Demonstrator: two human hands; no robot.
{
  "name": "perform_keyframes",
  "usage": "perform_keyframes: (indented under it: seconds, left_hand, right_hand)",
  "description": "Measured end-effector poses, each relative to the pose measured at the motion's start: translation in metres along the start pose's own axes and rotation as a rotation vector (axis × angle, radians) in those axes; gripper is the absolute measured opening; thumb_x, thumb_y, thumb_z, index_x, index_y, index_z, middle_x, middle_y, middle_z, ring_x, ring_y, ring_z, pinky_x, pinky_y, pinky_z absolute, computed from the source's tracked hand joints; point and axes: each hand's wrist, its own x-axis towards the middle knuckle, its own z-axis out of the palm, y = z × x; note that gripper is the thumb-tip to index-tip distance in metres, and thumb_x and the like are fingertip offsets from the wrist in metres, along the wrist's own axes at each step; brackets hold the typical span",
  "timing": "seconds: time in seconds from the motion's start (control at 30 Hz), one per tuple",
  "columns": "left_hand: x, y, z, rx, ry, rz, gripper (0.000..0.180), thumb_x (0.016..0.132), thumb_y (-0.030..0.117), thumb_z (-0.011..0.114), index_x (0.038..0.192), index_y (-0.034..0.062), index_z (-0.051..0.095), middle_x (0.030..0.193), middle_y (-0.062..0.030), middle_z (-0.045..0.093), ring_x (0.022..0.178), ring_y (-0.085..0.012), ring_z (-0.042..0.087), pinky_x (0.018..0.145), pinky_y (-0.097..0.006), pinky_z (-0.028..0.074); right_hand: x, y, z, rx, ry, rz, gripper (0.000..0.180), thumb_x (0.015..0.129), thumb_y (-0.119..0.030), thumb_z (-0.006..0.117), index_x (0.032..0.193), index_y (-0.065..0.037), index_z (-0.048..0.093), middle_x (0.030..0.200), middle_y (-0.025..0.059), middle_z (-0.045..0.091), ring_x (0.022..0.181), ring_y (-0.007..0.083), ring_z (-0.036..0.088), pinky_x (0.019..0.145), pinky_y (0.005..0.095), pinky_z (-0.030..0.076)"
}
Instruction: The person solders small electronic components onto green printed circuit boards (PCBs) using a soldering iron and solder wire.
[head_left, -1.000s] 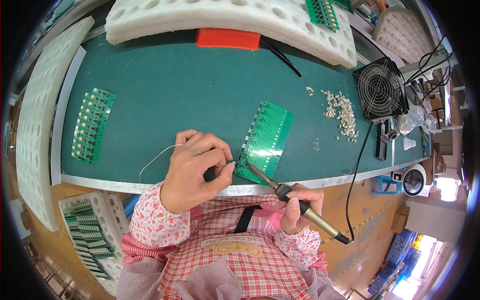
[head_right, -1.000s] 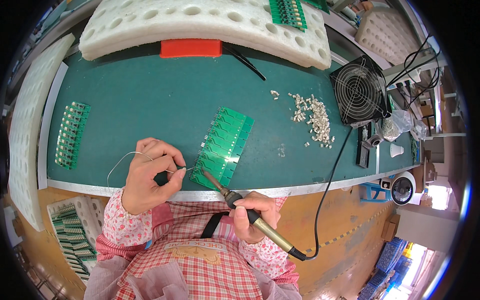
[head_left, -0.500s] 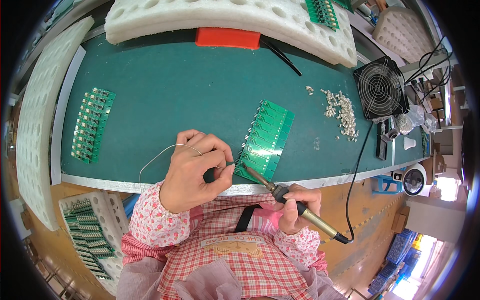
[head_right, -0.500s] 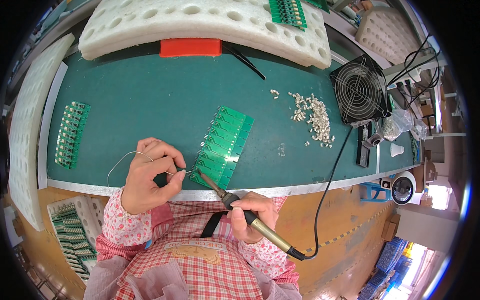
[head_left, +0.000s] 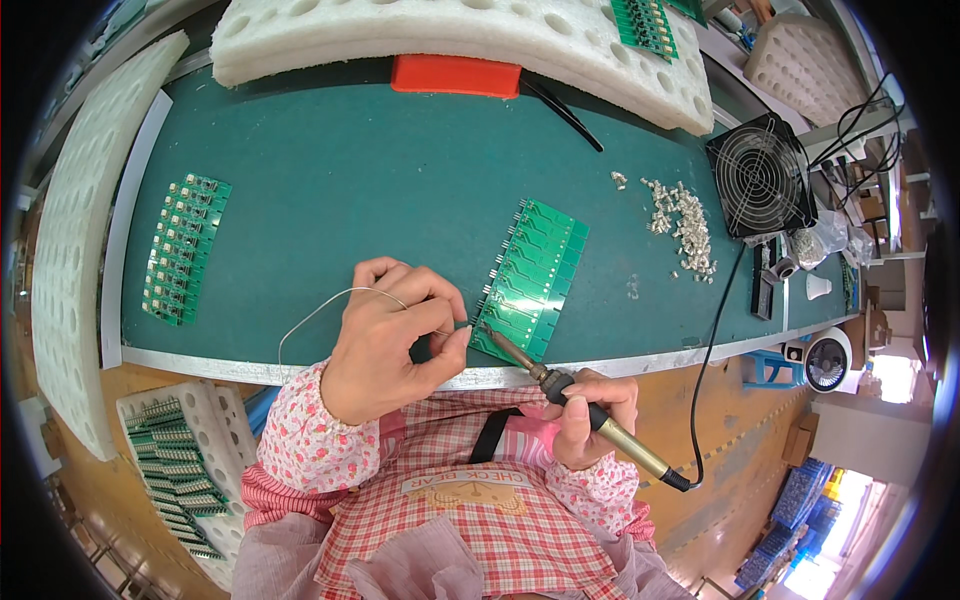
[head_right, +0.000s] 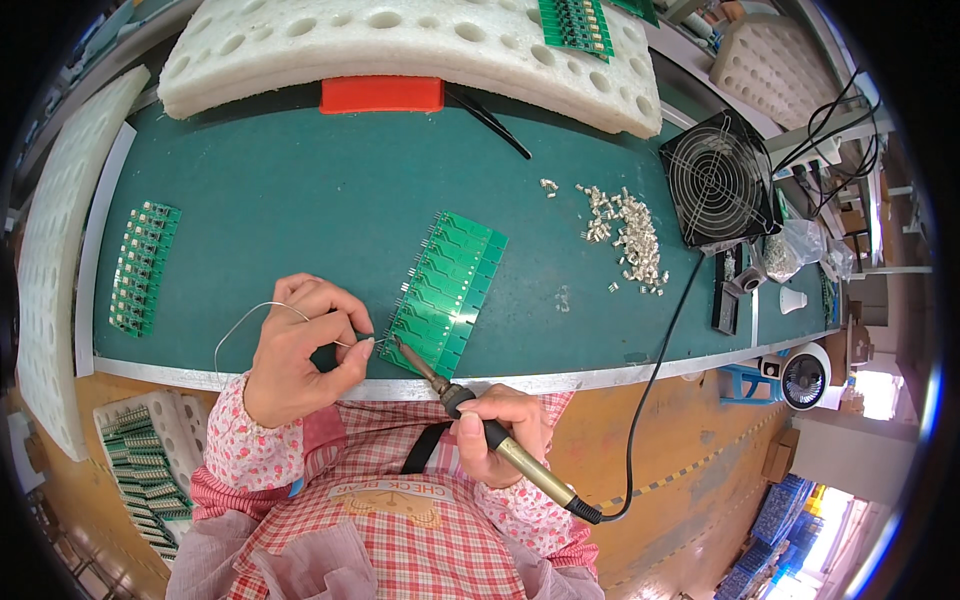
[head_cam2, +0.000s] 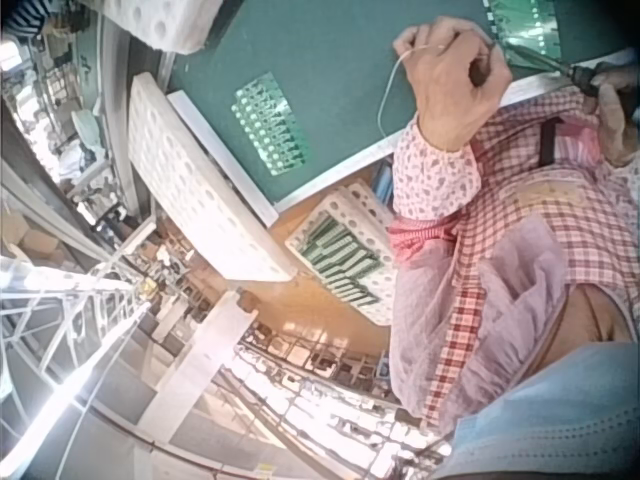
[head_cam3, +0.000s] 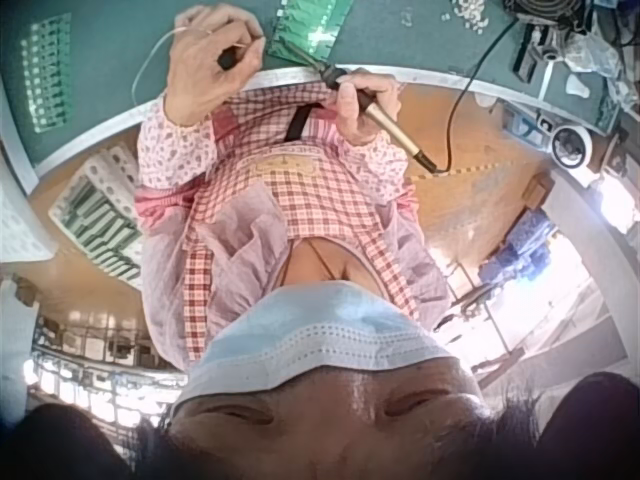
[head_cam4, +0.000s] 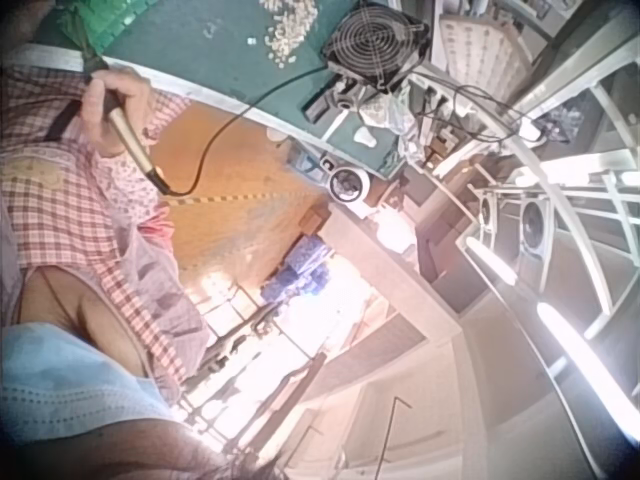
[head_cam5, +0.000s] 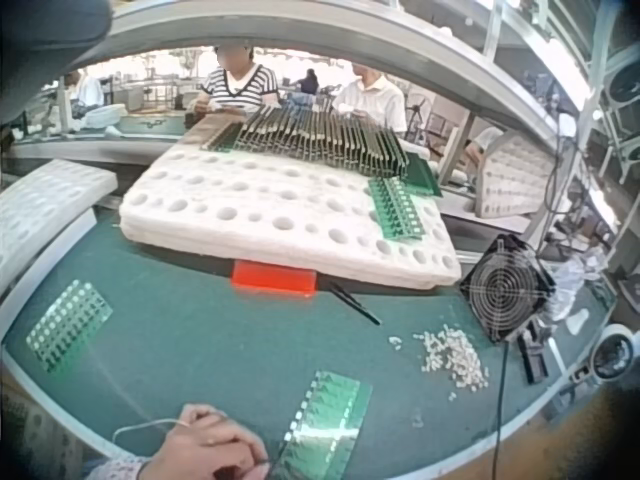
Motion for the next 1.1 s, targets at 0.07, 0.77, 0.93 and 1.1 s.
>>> perform_keyframes:
  seconds: [0.07,0.77,0.93,1.1]
  left_hand:
    - [0.000,0.000,-0.001,0.003,-0.035,-0.013,0.020,0.066,0.004,0.068,0.060,0.0075,0.049,0.082,-0.0014,0.061,0.075,-0.0206,0.055,0.085,-0.037,0.036]
    - [0.001,-0.001,0.003,0.015,-0.003,0.010,0.020,0.071,0.007,0.067,0.062,0.0104,0.050,0.080,0.0031,0.058,0.069,-0.0154,0.054,0.081,-0.036,0.034]
    - [0.001,-0.001,0.003,0.028,0.018,0.024,0.019,0.071,0.007,0.067,0.062,0.0103,0.050,0.079,0.0032,0.058,0.068,-0.0154,0.054,0.081,-0.036,0.034]
    - [0.000,-0.001,0.002,0.035,-0.011,0.007,0.019,0.069,0.006,0.068,0.062,0.0090,0.050,0.082,0.0013,0.059,0.072,-0.0180,0.054,0.083,-0.036,0.035]
  right_hand:
    - [0.001,0.001,-0.001,-0.012,-0.011,-0.019,0.014,0.086,-0.008,0.061,0.089,0.000,0.051,0.052,0.0052,0.056,0.045,0.0117,0.054,0.043,0.0242,0.043]
    - [0.002,0.013,0.002,0.043,0.032,-0.128,0.010,0.082,-0.003,0.061,0.087,0.002,0.054,0.053,0.0051,0.057,0.044,0.0130,0.054,0.043,0.0255,0.043]
    - [0.001,0.009,0.000,0.011,0.001,-0.081,0.010,0.081,-0.003,0.061,0.087,0.001,0.054,0.055,0.0056,0.058,0.046,0.0132,0.055,0.044,0.0257,0.044]
    - [-0.001,0.010,0.000,0.003,-0.005,-0.076,0.010,0.080,-0.002,0.062,0.087,0.001,0.055,0.057,0.0061,0.059,0.047,0.0139,0.056,0.046,0.0262,0.045]
